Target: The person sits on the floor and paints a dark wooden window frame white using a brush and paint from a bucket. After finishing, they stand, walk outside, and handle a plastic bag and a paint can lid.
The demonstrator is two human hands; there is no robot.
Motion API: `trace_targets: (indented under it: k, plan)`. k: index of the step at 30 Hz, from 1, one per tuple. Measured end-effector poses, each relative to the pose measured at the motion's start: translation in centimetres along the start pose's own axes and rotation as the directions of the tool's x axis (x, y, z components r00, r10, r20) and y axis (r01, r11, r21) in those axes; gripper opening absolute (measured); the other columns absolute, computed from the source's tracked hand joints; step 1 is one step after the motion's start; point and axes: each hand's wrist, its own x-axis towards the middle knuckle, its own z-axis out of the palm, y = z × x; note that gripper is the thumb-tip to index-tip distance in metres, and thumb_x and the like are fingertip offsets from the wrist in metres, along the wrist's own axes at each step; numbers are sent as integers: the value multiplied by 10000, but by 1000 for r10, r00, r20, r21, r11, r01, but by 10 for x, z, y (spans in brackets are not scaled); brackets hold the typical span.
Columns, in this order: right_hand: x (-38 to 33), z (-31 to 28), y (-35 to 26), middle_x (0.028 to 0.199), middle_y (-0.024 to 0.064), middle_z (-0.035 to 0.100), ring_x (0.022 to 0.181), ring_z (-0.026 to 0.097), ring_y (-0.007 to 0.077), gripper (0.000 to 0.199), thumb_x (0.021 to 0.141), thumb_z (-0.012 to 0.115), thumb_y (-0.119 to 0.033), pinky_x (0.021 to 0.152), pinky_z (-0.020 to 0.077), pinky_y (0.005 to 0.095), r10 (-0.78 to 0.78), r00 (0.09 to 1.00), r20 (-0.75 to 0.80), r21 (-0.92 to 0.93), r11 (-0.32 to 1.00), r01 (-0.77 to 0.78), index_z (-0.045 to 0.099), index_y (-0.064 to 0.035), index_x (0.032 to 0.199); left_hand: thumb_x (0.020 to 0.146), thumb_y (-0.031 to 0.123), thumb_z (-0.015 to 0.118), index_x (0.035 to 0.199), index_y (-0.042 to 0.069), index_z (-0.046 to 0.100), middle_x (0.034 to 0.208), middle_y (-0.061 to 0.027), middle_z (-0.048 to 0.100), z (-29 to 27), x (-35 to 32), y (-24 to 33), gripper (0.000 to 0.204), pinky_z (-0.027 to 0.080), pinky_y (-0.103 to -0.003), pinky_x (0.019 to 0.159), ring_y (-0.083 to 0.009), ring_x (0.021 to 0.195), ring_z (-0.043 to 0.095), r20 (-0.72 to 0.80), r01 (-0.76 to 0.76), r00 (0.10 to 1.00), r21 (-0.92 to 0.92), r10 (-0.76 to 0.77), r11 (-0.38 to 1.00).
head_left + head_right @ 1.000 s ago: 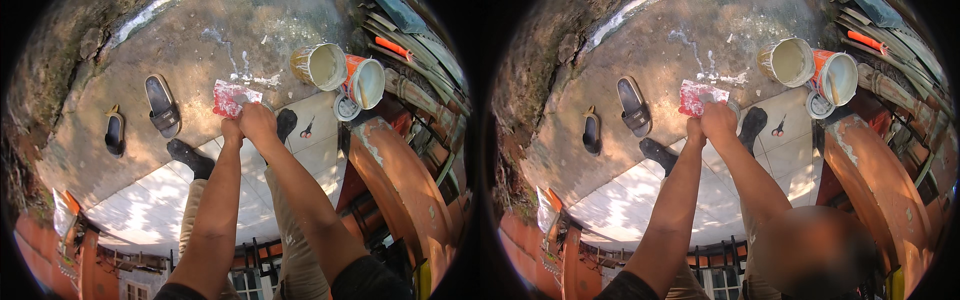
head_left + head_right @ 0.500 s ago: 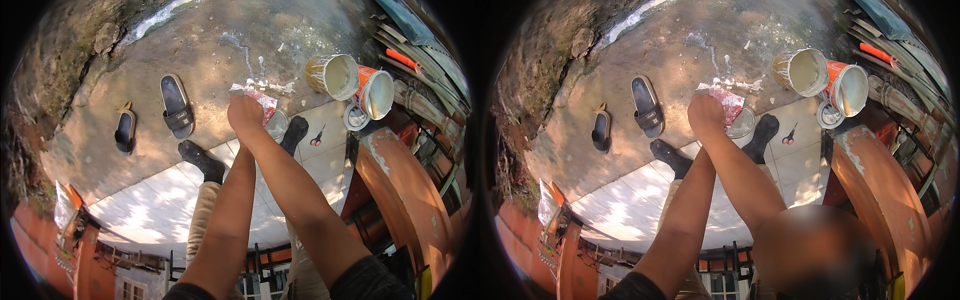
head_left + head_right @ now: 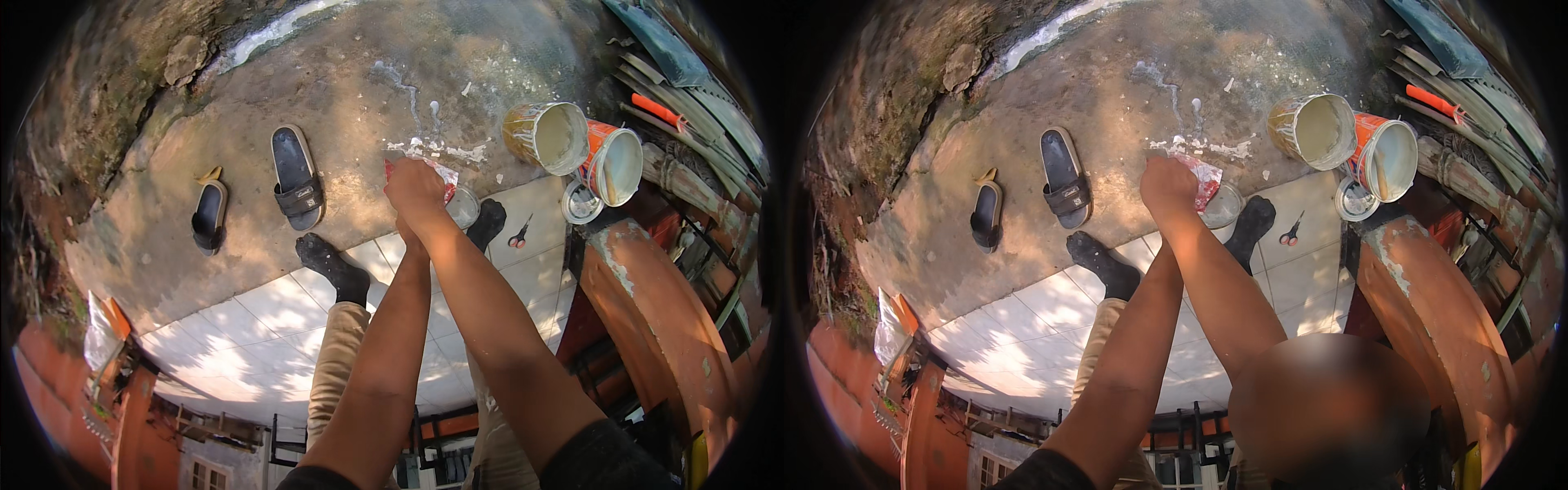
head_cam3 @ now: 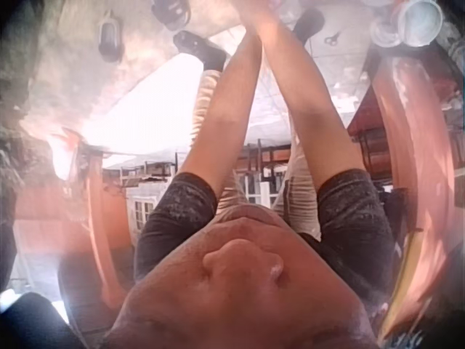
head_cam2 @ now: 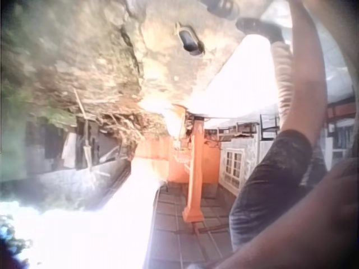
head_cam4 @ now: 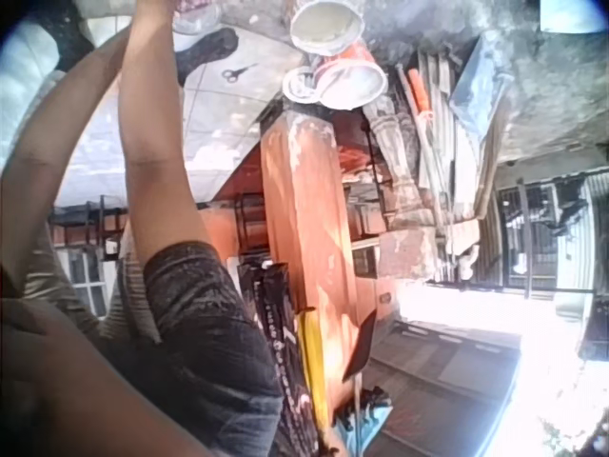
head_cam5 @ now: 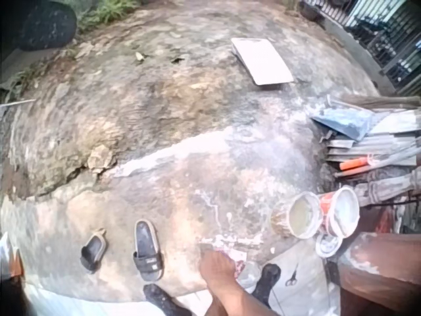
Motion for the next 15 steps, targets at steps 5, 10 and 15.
trace_targets:
  k: [5,10,15]
  plan:
    - [-41,-40,9,1127,284,813,1104,795,456,287,989,674,-175,953,638,539,32,993,117,0,999,-33,807,-38,1203,1020,400,799,1186,33,776,1114,-173,831,-34,-1,-23,404,592,-452,903,-318,1065,807,-16,75,996,-332,-85,940]
    - [-67,-78,64,1140,298,804,1125,780,468,317,1002,654,-203,967,626,545,273,948,166,36,959,-282,790,-38,1237,1010,368,822,1002,-24,792,894,-210,818,-62,-72,74,393,581,-458,783,-302,851,797,68,102,993,-45,-99,994]
    - [-97,-81,74,1135,305,786,1089,761,507,393,1045,608,-221,964,605,590,260,959,113,136,952,-274,765,-124,1391,1068,182,778,1130,-13,809,893,-187,813,-98,-131,108,207,572,-397,732,-215,788,753,127,-58,989,-145,77,988]
